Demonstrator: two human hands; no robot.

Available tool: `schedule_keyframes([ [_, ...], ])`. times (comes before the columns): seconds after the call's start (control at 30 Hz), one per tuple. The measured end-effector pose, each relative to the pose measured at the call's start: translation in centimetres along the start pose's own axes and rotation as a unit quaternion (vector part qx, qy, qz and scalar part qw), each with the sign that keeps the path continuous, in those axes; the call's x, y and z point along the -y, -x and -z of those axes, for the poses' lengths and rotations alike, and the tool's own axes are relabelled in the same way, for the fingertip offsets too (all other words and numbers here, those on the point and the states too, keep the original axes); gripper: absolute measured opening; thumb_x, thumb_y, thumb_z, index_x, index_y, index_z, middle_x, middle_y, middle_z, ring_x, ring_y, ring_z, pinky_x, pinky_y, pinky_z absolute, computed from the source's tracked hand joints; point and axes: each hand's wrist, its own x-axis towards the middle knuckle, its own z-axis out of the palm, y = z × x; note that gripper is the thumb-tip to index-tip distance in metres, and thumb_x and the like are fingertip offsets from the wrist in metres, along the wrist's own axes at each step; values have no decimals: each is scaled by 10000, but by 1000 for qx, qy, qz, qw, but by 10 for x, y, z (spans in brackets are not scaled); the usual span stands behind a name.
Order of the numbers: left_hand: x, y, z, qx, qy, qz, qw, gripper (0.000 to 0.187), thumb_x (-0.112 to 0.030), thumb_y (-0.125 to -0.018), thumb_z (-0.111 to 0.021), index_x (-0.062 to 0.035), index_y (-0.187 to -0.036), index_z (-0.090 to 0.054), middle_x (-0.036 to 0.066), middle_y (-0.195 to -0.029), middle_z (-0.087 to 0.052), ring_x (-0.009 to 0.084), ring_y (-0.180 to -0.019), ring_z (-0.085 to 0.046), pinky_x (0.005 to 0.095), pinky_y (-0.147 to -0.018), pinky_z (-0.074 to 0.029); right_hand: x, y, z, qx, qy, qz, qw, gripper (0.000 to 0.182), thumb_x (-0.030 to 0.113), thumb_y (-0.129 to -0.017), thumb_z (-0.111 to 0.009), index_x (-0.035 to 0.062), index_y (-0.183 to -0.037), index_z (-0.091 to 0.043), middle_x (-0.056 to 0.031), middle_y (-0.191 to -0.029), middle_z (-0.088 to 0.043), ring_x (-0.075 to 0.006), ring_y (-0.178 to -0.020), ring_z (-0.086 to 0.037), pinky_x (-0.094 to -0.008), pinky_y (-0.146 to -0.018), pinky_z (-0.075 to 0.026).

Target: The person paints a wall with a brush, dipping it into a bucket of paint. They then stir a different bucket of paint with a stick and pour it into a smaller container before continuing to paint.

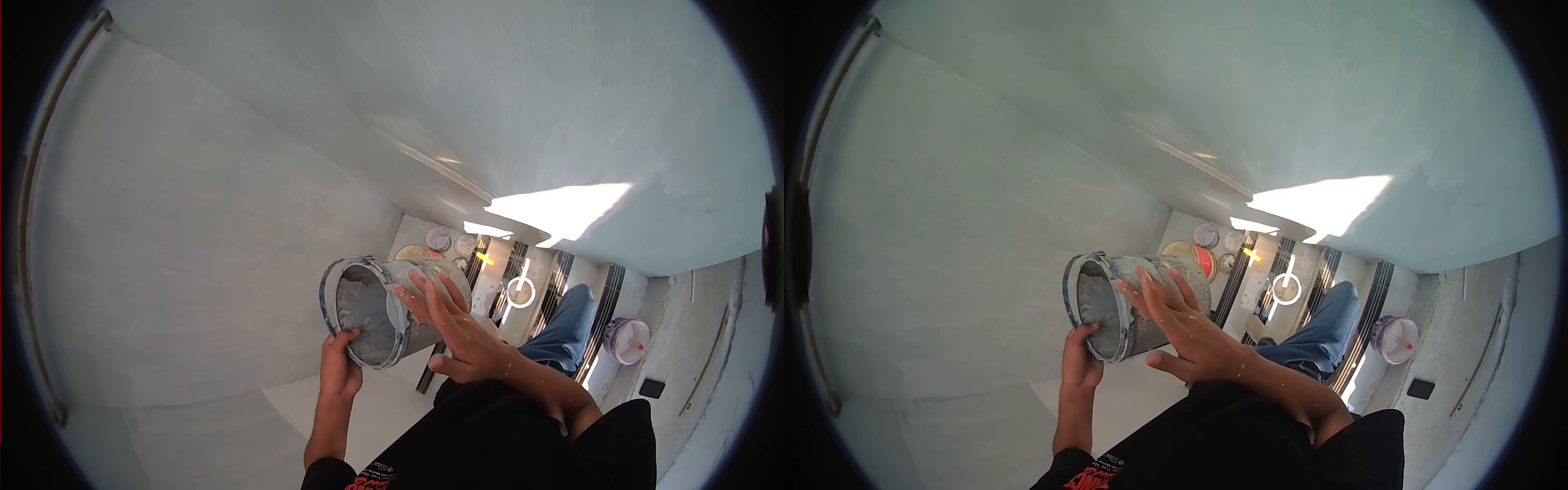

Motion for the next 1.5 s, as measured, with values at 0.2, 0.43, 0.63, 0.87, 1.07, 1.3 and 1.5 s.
schedule_keyframes([
  [0.2,4,-2,2,-3,28,10,1000,340,-54,-884,-547,49,-1207,-533,126,-1147,-635,219,-1027,-649,344,-890,-535,-1,6,-5,19,12,20,1000,933,664,-978,-240,29,-1547,139,-190,-1554,-362,-393,-1506,-140,-573,-1189,17],
  [0.43,9,-9,11,-10,37,16,999,311,-95,-891,-550,7,-1184,-535,104,-1107,-633,213,-943,-680,337,-708,-584,9,17,-8,15,-215,10,977,926,652,-987,-213,18,-1533,183,-229,-1530,-385,-343,-1525,-88,-553,-1183,40],
  [0.63,14,-9,11,-26,28,5,999,313,-90,-876,-559,-3,-1176,-538,102,-1106,-631,226,-958,-680,370,-676,-593,-25,0,15,-80,-58,-82,992,843,571,-1027,-204,-14,-1545,111,-204,-1594,-279,-354,-1523,-80,-524,-1186,63],
  [0.87,24,-18,20,-53,15,-8,998,297,-82,-866,-561,-1,-1151,-543,105,-1087,-634,222,-918,-681,342,-655,-594,-63,24,-12,-6,130,-94,987,798,523,-1037,-224,-15,-1553,62,-222,-1596,-255,-390,-1511,-106,-615,-1145,105],
  [1.07,22,-18,25,-58,-18,-31,998,335,-115,-862,-559,-31,-1186,-543,110,-1145,-623,250,-1051,-643,427,-801,-563,-68,40,-3,77,175,-165,968,822,547,-1031,-174,-51,-1539,71,-202,-1569,-329,-348,-1524,-79,-559,-1148,155],
  [1.3,33,-18,20,-72,34,-30,996,295,-86,-873,-565,0,-1155,-546,104,-1123,-621,218,-989,-659,381,-768,-593,-61,20,-12,27,167,-169,971,813,523,-1029,-251,-96,-1522,-63,-317,-1582,-144,-437,-1506,-18,-609,-1148,100],
  [1.5,45,-27,14,-88,56,-37,994,301,-95,-886,-559,-14,-1176,-542,117,-1175,-600,254,-1057,-634,435,-789,-595,-28,33,-48,53,193,-140,970,894,584,-1008,-236,-132,-1504,-32,-360,-1578,-65,-461,-1500,15,-613,-1132,124],
])
